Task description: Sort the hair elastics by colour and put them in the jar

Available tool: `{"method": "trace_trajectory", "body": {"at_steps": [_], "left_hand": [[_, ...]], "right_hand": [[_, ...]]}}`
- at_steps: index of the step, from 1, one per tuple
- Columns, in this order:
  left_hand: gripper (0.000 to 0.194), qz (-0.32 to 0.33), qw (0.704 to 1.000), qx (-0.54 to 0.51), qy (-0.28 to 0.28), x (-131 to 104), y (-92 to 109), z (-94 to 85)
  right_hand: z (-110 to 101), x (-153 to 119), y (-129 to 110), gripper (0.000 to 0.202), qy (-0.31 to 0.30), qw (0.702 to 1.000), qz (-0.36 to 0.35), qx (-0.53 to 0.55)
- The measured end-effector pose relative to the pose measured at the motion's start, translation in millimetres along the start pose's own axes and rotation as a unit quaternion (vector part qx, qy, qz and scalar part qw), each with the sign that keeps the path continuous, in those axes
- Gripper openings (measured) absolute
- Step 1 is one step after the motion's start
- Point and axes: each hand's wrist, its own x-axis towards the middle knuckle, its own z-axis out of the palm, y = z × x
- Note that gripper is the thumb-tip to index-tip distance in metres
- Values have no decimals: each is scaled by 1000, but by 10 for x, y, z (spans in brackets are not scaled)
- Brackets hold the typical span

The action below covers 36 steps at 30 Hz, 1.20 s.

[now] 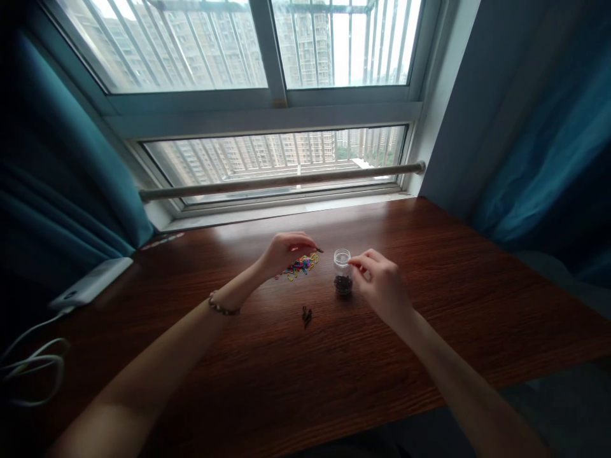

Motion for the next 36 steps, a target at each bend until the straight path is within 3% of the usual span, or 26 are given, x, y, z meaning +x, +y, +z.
{"method": "trace_trajectory", "body": {"at_steps": [4,9,14,21,25,28,33,36], "left_hand": [[16,55,994,40,-85,392,106,73],[15,80,984,53,-153,547,102,170],[14,84,981,54,-166,549,82,187],[17,35,988,16,-151,462,27,155],[16,5,994,4,-113,322,-26,90],[15,-22,996,15,-83,113,-93,25],[13,-63,991,43,-112,-461,-278,-32],[14,-101,986,49,-120,-838,-383,-33]], "right_hand": [[172,-377,106,17,1,1000,1,27],[232,-544,191,19,-14,999,17,32],[228,-536,184,18,-23,999,16,37],[245,-547,183,18,-30,999,7,36],[301,-568,174,18,-56,997,0,60],[371,-586,141,19,-123,988,-16,91],[559,-501,48,16,-274,951,-55,130],[720,-368,0,23,-328,933,-58,139]]}}
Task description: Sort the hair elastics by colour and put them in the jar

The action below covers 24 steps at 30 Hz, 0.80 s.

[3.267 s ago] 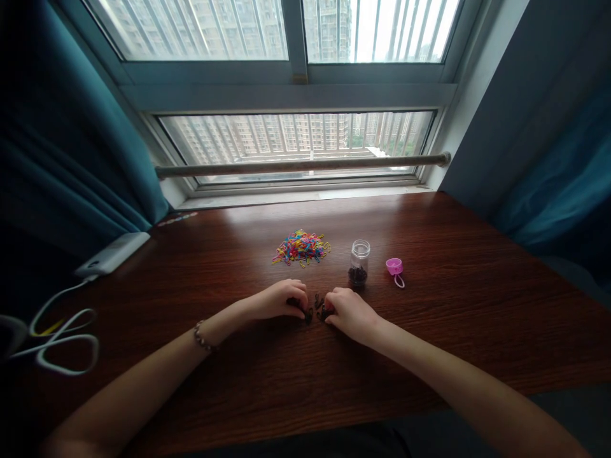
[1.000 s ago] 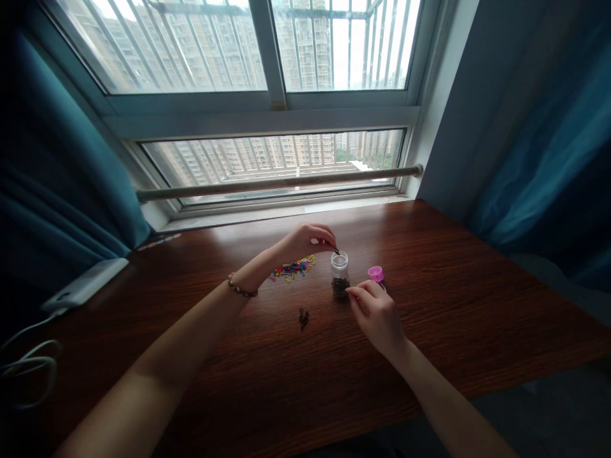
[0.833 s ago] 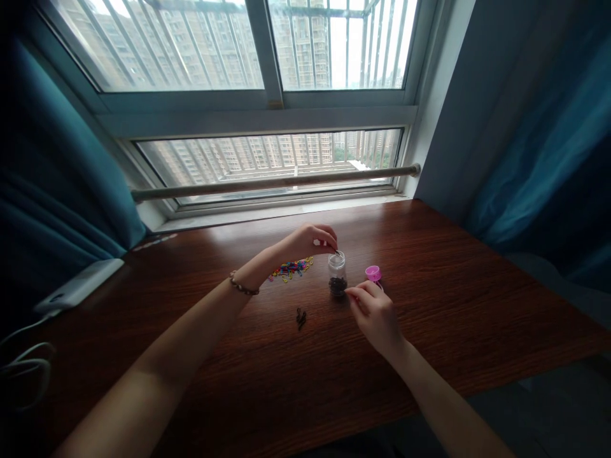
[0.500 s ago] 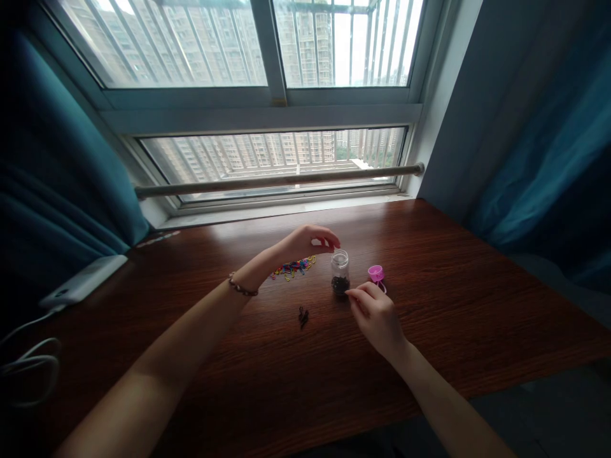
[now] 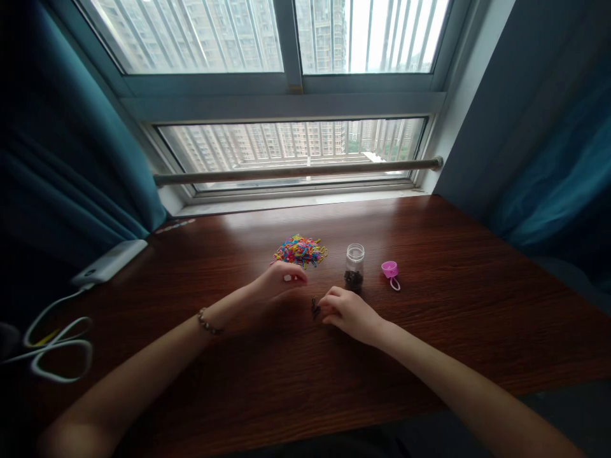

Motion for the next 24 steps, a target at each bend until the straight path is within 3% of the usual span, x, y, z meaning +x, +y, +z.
{"method": "trace_trajectory", "body": {"at_steps": [4,10,15,19,21,24], "left_hand": [[14,-59,996,-44,48,-339,-124,118],[12,-129,968,-124,173,-473,-115,213],[11,-144,961,-159,174,-448,-91,228],[13,-147,960,-168,171,-457,-117,240],[13,-144,960,-171,168,-465,-144,249],[14,-139,962,-171,164,-472,-177,260]], "right_hand": [[53,255,24,38,-55,998,14,-13],[67,407,36,14,-103,992,4,-78],[112,381,45,3,-123,981,-18,-147],[116,327,-41,7,-128,971,-24,-202],[17,301,-156,10,-110,969,-34,-220],[-318,268,-387,14,-41,970,-47,-233]]}}
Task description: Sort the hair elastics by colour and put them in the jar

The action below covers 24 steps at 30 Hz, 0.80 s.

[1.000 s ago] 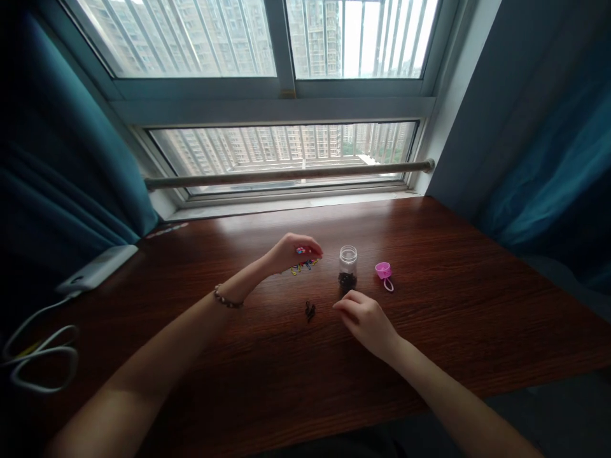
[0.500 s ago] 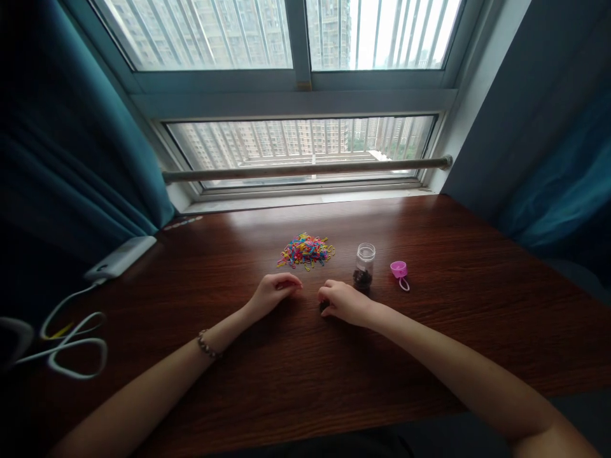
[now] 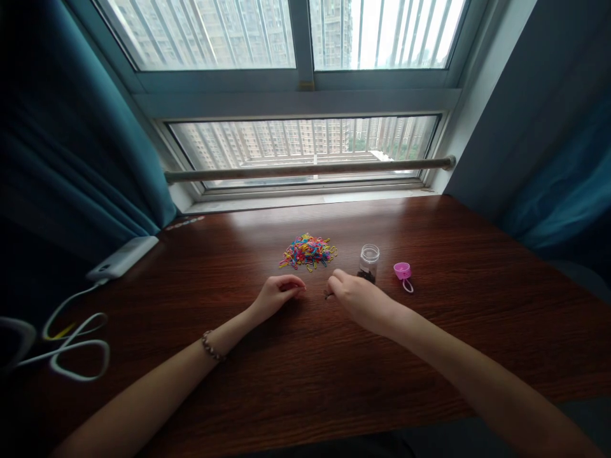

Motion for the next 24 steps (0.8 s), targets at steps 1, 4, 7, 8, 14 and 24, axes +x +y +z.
{"method": "trace_trajectory", "body": {"at_steps": [1,4,7,8,14,24], "left_hand": [[14,0,1000,1,-1,0,-5,0],[13,0,1000,-3,-3,2,2,1],[13,-4,1000,-7,-4,3,19,2],[13,-6,1000,-5,-2,4,22,1],[13,-3,1000,20,2,8,15,-5],[13,-1,999,32,-2,13,-12,1]], "right_hand": [[-167,-19,4,13,32,999,16,-7],[-636,-66,107,12,125,987,80,-54],[-903,-73,287,11,139,974,142,-112],[-938,-64,340,11,124,973,154,-121],[-888,21,454,11,41,978,170,-116],[-805,64,561,15,49,982,163,-81]]}}
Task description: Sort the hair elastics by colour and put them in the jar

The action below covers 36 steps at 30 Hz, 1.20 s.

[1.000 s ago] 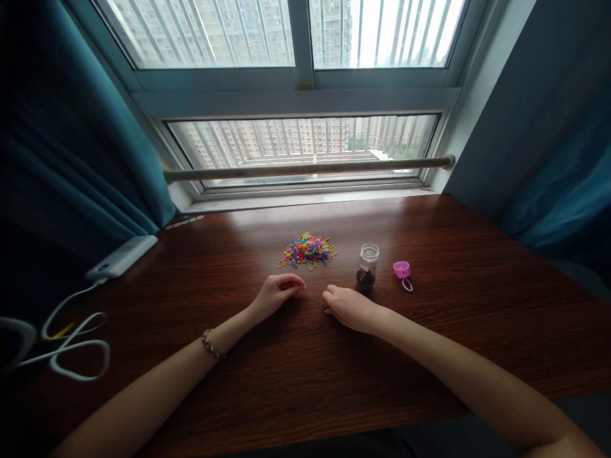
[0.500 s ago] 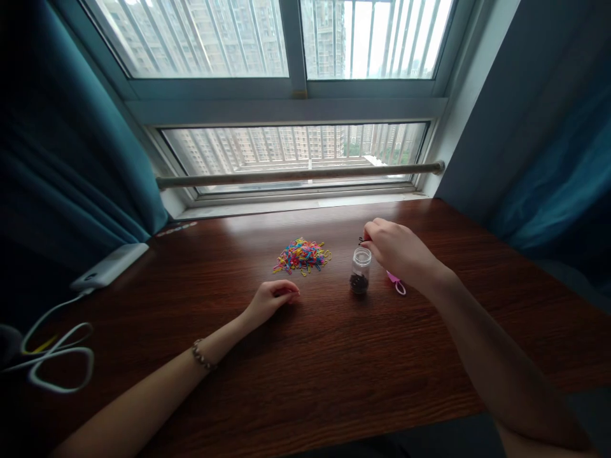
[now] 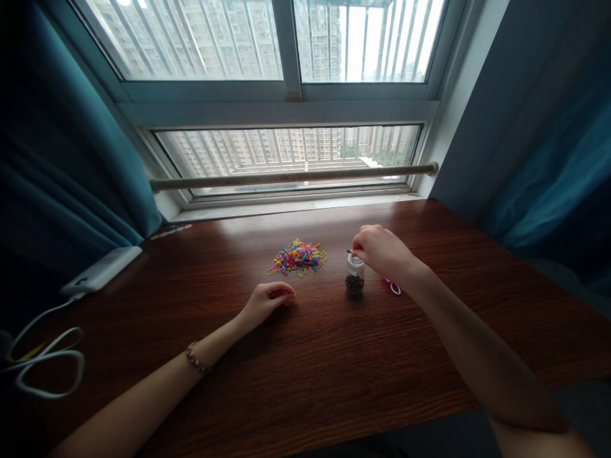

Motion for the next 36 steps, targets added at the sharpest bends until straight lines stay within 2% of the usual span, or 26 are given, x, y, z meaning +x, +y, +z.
{"method": "trace_trajectory", "body": {"at_steps": [10,13,15,16,20,27,36], "left_hand": [[14,-5,1000,-1,-1,-11,-4,1],[15,-6,1000,-3,-1,-14,-14,2],[15,-6,1000,-5,1,-11,-20,3],[15,-6,1000,-5,1,-7,-23,4],[14,-5,1000,-11,0,8,-27,4],[14,-6,1000,-13,2,-1,-28,0],[15,1,1000,-18,-1,-7,-27,5]], "right_hand": [[17,-15,25,14,36,999,12,18],[109,-9,62,34,39,998,24,34],[179,0,89,49,15,998,22,52],[206,5,99,49,4,998,22,59],[227,26,123,42,-6,997,42,68],[173,53,188,43,1,996,79,36],[191,17,187,42,-10,994,100,49]]}}
